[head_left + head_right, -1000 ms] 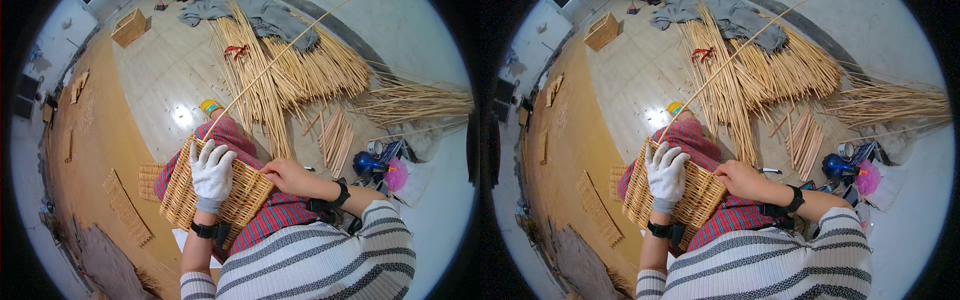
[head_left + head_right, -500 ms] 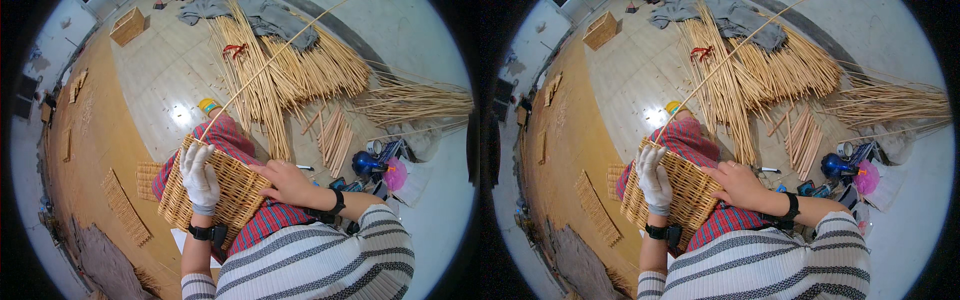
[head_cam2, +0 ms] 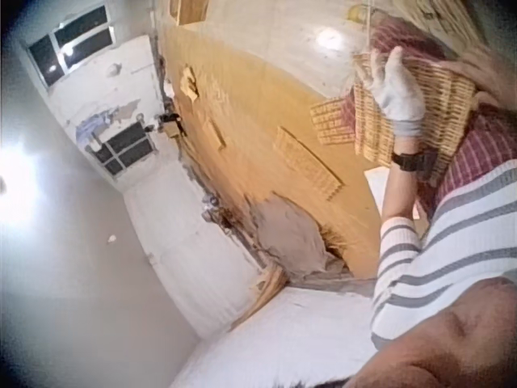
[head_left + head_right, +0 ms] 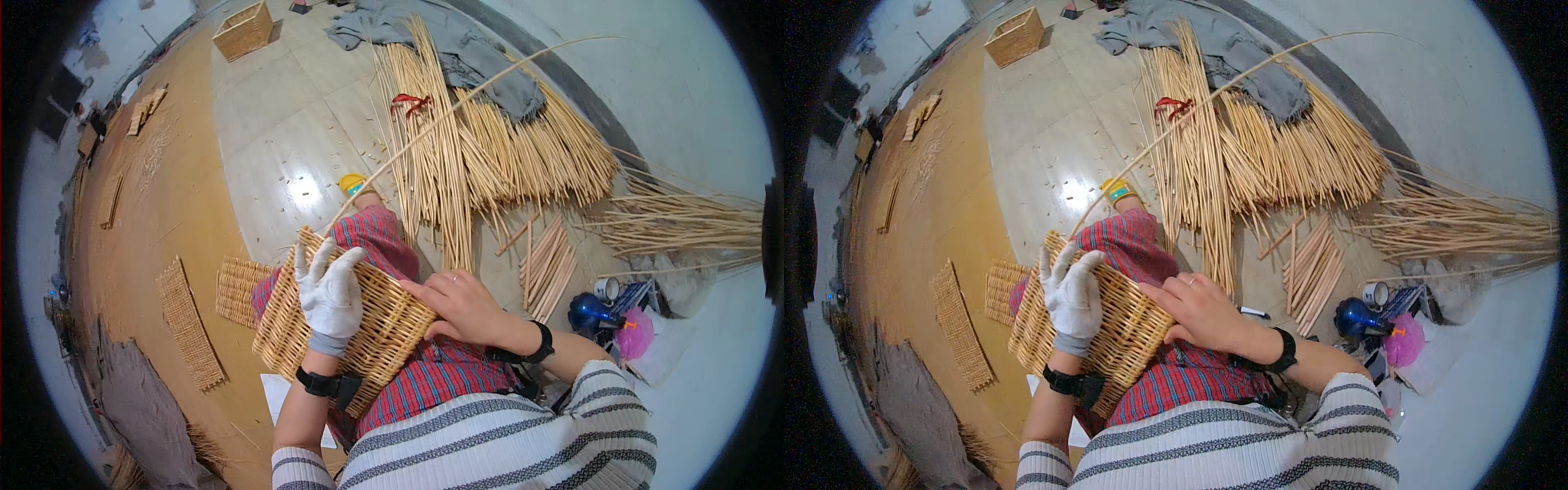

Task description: Weaving and trimming wicker/willow sticks to create a mat or basket component.

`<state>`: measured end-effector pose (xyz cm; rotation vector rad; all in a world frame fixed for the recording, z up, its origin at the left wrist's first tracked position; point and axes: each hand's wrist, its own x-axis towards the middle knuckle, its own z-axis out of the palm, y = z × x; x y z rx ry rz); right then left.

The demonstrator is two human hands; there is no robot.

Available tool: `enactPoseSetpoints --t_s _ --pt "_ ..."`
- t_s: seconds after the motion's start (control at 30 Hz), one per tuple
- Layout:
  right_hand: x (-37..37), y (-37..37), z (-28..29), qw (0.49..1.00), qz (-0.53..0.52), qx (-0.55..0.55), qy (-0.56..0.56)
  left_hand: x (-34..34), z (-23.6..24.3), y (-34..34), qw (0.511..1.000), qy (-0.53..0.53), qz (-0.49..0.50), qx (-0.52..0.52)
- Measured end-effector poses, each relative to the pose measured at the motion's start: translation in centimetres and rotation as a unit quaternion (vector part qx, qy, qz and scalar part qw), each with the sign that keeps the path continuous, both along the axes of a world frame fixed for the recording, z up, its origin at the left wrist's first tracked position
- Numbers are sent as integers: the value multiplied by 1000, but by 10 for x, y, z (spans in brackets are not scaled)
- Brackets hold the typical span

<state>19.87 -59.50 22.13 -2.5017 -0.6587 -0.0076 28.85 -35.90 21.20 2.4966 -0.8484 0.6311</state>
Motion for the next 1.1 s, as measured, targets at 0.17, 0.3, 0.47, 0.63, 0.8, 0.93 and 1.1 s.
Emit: enactPoseSetpoints --t_s 0.17,0.3,0.47,0.63,0.8,0.93,1.1 --pt "27 1 -3 999 48 7 3 6 5 6 998 16 52 -23" --pt "34 -26 -36 940 123 266 174 2 2 21 996 53 34 -57" --pt "63 -89 -157 798 -256 358 413 1 -6 64 955 134 198 -175" --pt "68 -100 -293 891 -348 -52 288 -10 -18 82 959 141 245 22" --pt "87 -75 -360 903 -311 -169 245 -10 -20 81 943 151 294 32" --pt "88 -68 -368 862 -354 -188 311 -8 -14 85 950 179 256 2" --pt "80 -73 -325 901 -378 39 211 -11 -15 87 942 180 282 12"
